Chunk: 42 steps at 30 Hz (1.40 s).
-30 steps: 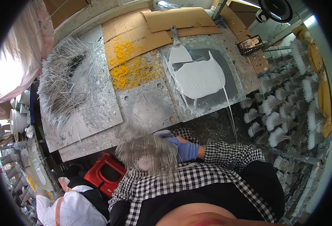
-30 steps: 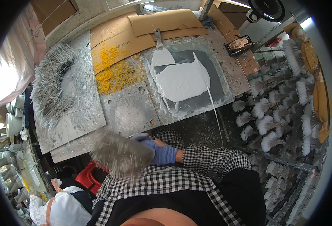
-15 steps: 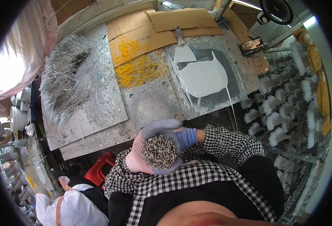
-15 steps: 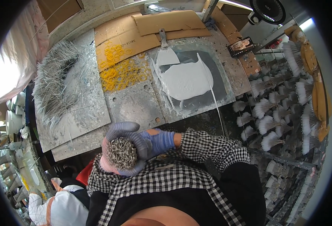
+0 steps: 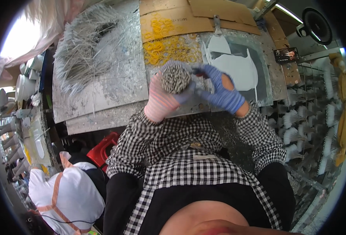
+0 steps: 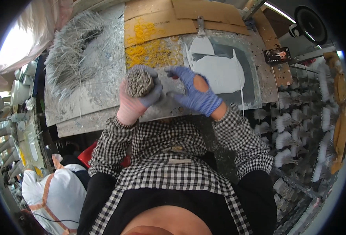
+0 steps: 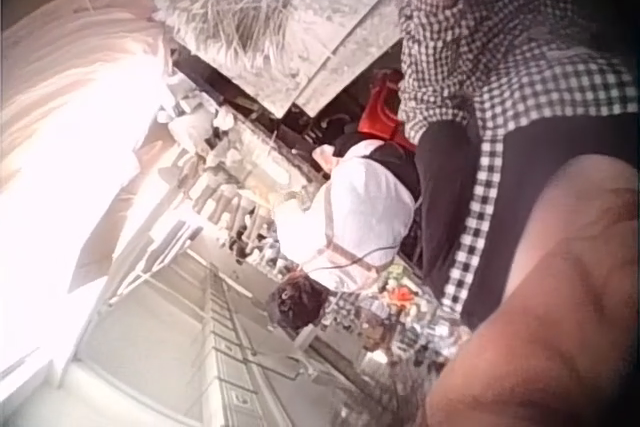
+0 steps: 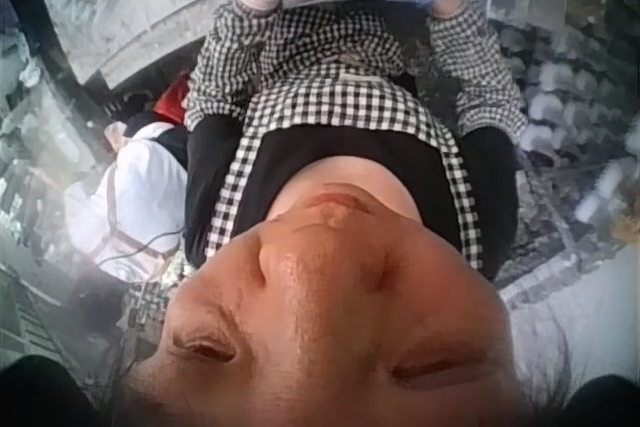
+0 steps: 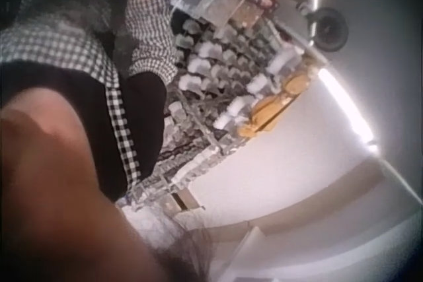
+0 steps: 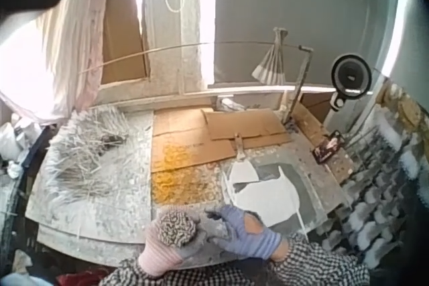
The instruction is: Assembling brush bristles by dipping bundles into glue and securing them.
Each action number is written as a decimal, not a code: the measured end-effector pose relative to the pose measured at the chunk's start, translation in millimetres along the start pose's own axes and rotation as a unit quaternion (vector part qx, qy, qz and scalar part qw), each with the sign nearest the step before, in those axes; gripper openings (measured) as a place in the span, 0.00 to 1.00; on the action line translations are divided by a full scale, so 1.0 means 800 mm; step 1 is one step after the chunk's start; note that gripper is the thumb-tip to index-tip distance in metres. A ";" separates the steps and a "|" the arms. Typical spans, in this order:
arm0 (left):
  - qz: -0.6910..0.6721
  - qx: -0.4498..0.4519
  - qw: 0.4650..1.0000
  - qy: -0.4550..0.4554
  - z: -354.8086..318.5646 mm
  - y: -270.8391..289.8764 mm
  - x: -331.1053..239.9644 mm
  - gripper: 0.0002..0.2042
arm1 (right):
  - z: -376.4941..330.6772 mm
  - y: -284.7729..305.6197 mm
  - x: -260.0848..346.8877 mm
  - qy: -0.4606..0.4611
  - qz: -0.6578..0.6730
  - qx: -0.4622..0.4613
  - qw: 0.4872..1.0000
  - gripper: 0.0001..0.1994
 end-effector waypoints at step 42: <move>0.121 0.134 0.938 -0.297 0.046 -0.027 -0.104 0.29 | 0.038 -0.132 -0.107 0.068 -0.142 0.060 0.986 0.31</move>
Point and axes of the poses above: each hand's wrist, its own z-axis towards the middle knuckle, its own y-axis out of the back of the hand, x = y × z, the point moved 9 cm from there along z, towards the middle knuckle, and after that the axes turned 7 degrees about x, right-handed, at the moved point
